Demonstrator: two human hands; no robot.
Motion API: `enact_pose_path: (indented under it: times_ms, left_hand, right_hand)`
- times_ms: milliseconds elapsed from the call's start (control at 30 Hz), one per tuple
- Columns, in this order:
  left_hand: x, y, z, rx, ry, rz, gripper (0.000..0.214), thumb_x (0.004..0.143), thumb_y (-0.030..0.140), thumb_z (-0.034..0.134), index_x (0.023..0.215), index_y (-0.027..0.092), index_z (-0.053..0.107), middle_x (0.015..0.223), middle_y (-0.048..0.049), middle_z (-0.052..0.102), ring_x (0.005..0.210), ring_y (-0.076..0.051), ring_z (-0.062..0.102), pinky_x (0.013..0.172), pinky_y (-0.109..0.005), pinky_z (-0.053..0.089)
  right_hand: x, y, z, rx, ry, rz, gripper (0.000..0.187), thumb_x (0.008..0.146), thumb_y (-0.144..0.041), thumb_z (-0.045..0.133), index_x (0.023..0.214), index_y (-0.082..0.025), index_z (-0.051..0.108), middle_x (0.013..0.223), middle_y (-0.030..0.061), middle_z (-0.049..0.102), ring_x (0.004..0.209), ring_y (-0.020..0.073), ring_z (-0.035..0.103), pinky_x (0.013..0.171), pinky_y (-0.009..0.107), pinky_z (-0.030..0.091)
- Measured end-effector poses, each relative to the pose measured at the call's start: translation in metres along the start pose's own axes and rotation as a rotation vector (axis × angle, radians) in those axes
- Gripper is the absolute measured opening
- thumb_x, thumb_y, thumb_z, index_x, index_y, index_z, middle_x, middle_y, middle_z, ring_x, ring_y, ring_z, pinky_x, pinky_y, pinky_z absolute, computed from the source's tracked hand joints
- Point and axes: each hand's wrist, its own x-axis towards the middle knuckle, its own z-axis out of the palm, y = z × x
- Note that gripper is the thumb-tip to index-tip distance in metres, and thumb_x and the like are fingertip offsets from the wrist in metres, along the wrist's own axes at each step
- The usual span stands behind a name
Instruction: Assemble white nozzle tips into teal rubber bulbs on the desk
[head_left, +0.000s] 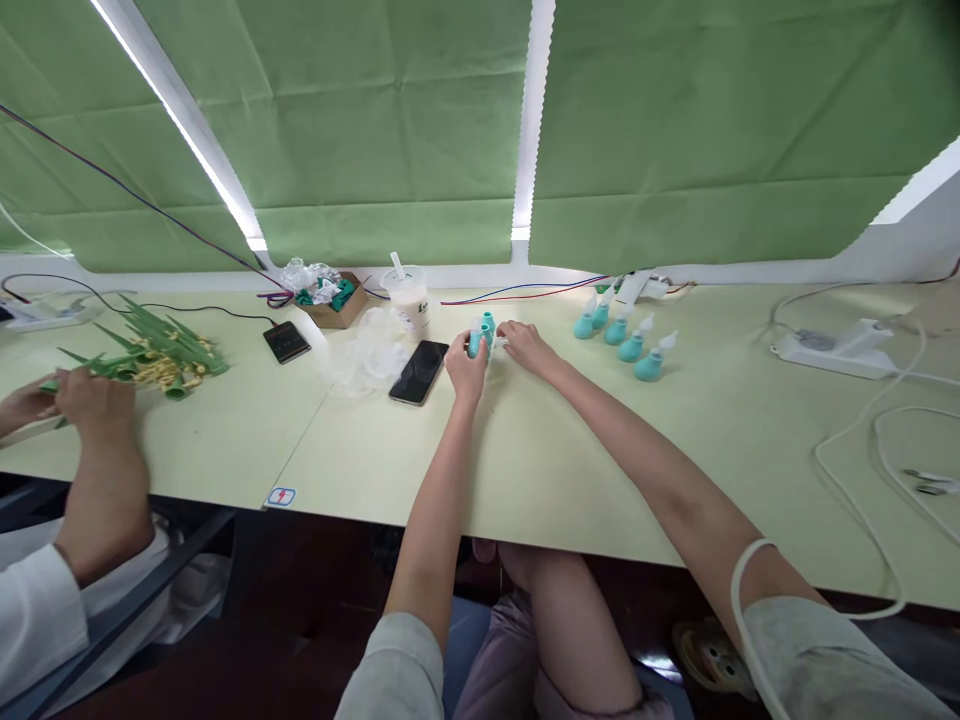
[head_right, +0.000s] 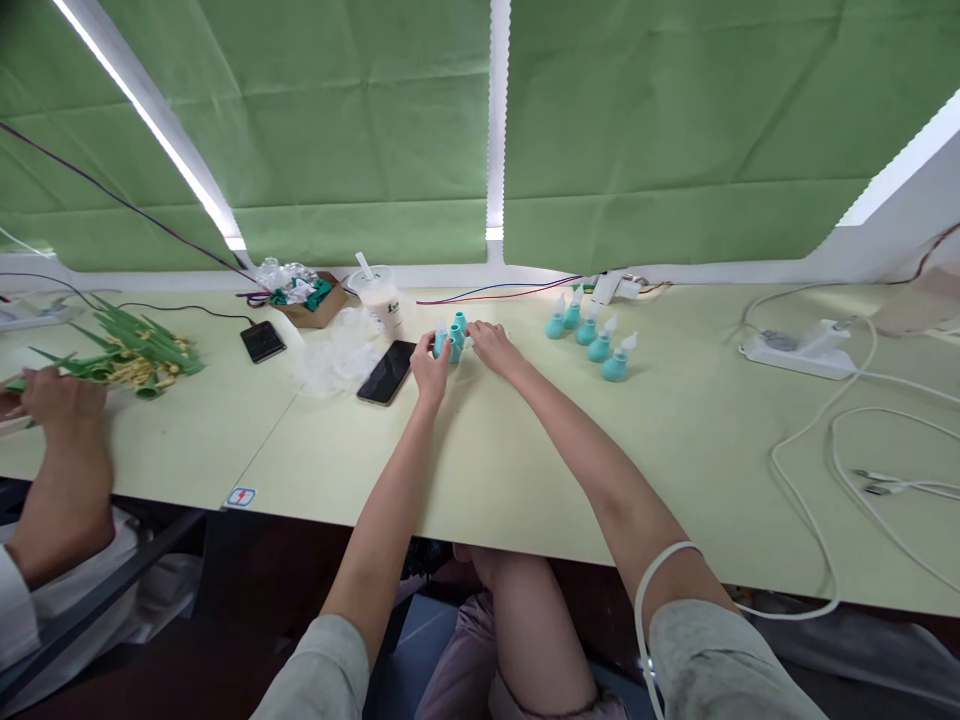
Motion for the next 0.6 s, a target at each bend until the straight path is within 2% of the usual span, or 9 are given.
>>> enact_pose_path:
  times_ms: [100, 233, 333, 433, 600]
  left_hand:
    - [0.0, 0.0, 0.0, 0.0, -0.003, -0.005, 0.025, 0.082, 0.035, 0.051, 0.099, 0.02, 0.06, 0.093, -0.0041, 0.066, 0.084, -0.015, 0.059, 0.079, -0.026, 0.044]
    - [0.001, -0.001, 0.0, -0.003, -0.002, -0.006, 0.026, 0.082, 0.036, 0.051, 0.1, 0.02, 0.06, 0.093, -0.0041, 0.066, 0.084, -0.015, 0.059, 0.079, -0.026, 0.045]
    - [0.001, -0.002, 0.001, -0.006, -0.009, -0.003, 0.026, 0.082, 0.035, 0.051, 0.1, 0.019, 0.06, 0.094, -0.0043, 0.066, 0.084, -0.015, 0.059, 0.079, -0.026, 0.044]
    - [0.0, -0.002, 0.002, -0.017, -0.006, 0.009, 0.026, 0.082, 0.035, 0.051, 0.1, 0.019, 0.06, 0.095, -0.0042, 0.066, 0.083, -0.015, 0.059, 0.078, -0.026, 0.044]
    - [-0.001, -0.002, 0.003, -0.026, -0.017, 0.004, 0.025, 0.081, 0.034, 0.052, 0.099, 0.019, 0.06, 0.093, -0.0035, 0.066, 0.08, -0.014, 0.058, 0.076, -0.025, 0.043]
  right_hand:
    - [0.004, 0.001, -0.007, 0.023, 0.025, -0.003, 0.029, 0.082, -0.005, 0.041, 0.108, -0.016, 0.05, 0.106, 0.0106, 0.06, 0.099, 0.0227, 0.054, 0.079, 0.032, 0.035]
    - [0.011, 0.002, -0.017, -0.002, 0.018, -0.033, 0.027, 0.084, -0.006, 0.041, 0.108, -0.016, 0.051, 0.104, 0.0104, 0.061, 0.088, 0.0205, 0.058, 0.073, 0.031, 0.035]
    - [0.013, 0.003, -0.02, -0.084, -0.033, -0.041, 0.02, 0.084, -0.009, 0.047, 0.099, -0.019, 0.057, 0.099, 0.0086, 0.063, 0.081, 0.0199, 0.059, 0.066, 0.03, 0.034]
    - [0.015, 0.003, -0.018, -0.1, -0.112, -0.042, 0.02, 0.08, -0.011, 0.055, 0.097, -0.02, 0.058, 0.097, 0.0062, 0.064, 0.083, 0.0202, 0.059, 0.061, 0.029, 0.034]
    - [0.021, -0.001, -0.012, -0.145, -0.176, -0.072, 0.021, 0.077, -0.01, 0.057, 0.097, -0.018, 0.058, 0.099, 0.008, 0.063, 0.088, 0.0211, 0.059, 0.067, 0.029, 0.037]
